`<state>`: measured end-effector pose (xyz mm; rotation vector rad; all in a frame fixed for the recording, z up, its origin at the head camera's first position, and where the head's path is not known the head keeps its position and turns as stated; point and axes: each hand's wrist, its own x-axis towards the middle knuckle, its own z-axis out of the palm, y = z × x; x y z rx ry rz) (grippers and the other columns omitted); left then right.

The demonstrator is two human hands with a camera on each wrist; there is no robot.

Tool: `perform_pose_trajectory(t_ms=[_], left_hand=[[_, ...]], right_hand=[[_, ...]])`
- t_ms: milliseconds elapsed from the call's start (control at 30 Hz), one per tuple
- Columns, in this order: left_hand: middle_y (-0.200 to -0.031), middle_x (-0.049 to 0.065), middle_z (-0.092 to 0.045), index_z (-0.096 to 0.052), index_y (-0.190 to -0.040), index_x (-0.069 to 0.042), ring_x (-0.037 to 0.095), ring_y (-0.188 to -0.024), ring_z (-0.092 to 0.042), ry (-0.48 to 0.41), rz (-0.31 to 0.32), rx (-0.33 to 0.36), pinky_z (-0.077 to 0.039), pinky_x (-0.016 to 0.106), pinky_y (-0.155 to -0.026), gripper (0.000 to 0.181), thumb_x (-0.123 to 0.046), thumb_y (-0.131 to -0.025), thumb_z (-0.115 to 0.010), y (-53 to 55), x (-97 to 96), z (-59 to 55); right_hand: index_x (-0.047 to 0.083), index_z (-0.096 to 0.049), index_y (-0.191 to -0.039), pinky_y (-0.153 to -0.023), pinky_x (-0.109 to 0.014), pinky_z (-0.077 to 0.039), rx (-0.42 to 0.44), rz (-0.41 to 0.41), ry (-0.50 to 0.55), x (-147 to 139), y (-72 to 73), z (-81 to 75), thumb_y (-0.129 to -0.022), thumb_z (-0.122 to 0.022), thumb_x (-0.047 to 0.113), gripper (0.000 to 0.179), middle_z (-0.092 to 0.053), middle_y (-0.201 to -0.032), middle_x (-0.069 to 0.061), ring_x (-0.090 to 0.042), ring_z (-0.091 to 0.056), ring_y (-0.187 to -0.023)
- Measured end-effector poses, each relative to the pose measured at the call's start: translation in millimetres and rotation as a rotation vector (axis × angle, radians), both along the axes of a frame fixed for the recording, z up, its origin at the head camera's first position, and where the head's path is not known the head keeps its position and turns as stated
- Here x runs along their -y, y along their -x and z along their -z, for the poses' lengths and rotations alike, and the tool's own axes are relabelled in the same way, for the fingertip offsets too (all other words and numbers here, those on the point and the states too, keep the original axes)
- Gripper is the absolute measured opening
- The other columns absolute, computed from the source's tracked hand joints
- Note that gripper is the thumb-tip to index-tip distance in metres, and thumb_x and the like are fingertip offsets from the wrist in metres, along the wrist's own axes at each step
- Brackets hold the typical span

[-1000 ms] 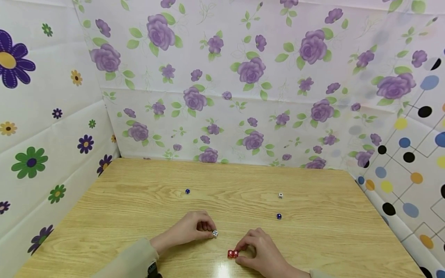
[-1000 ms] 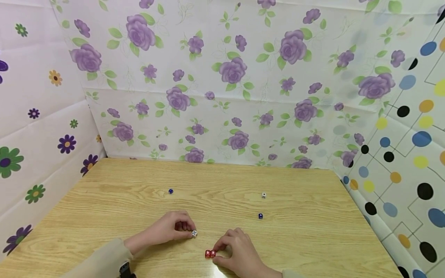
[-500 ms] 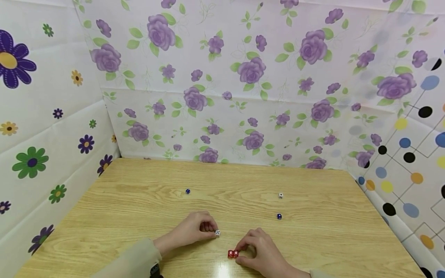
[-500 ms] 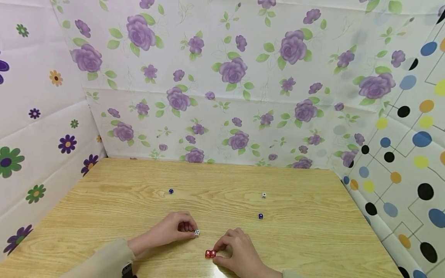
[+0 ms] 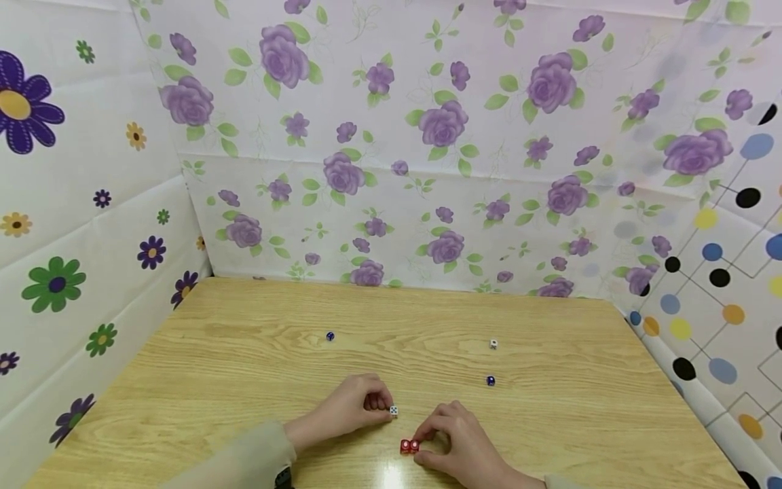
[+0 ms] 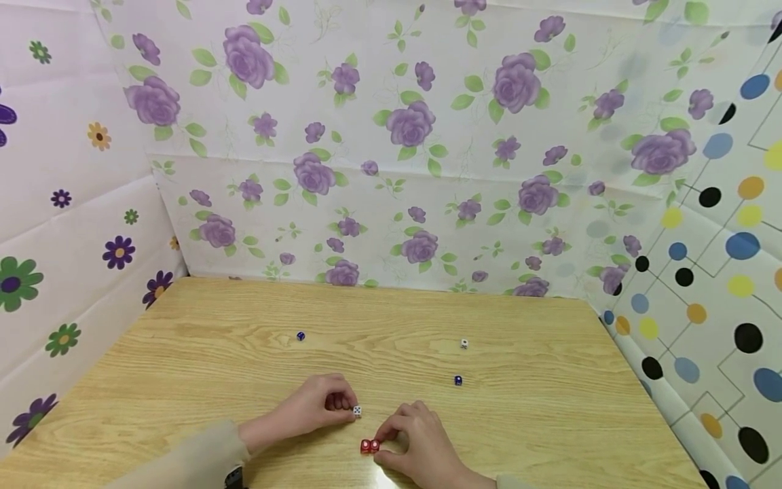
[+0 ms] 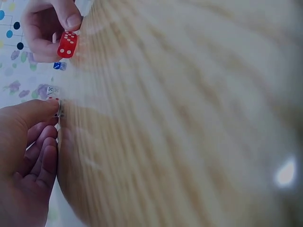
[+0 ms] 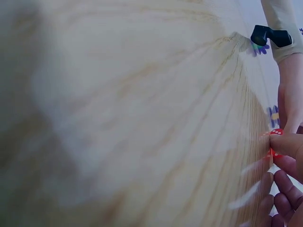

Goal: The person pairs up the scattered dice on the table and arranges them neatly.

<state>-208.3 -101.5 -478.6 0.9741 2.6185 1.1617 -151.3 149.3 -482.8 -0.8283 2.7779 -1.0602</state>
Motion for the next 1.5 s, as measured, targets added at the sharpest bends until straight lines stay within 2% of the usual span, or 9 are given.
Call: perform_pose_trajectory(t_ms=[533, 1500], left_hand=[[-0.083, -0.005, -0.064, -0.073, -0.089, -0.015, -0.003, -0.073, -0.055, 0.003, 0.014, -0.028, -0.049, 0.013, -0.066, 0.008, -0.018, -0.084, -0.079, 0.1, -15.4, 2.0], [-0.083, -0.005, -0.064, -0.071, -0.089, -0.015, -0.005, -0.071, -0.053, 0.009, 0.004, -0.037, -0.048, 0.012, -0.065, 0.008, -0.016, -0.085, -0.078, -1.5, -19.5, 1.2]], right_hand=[[0.040, -0.070, -0.092, -0.076, -0.020, -0.039, 0.008, 0.008, -0.003, 0, -0.6, -1.1, -0.082, -0.077, 0.046, 0.014, -0.059, -0.092, 0.023, 0.001, -0.046, -0.088], [0.041, -0.069, -0.093, -0.077, -0.022, -0.039, -0.008, 0.003, -0.017, 0, -0.5, -0.9, -0.082, -0.076, 0.049, 0.015, -0.058, -0.093, 0.023, 0.001, -0.045, -0.089]])
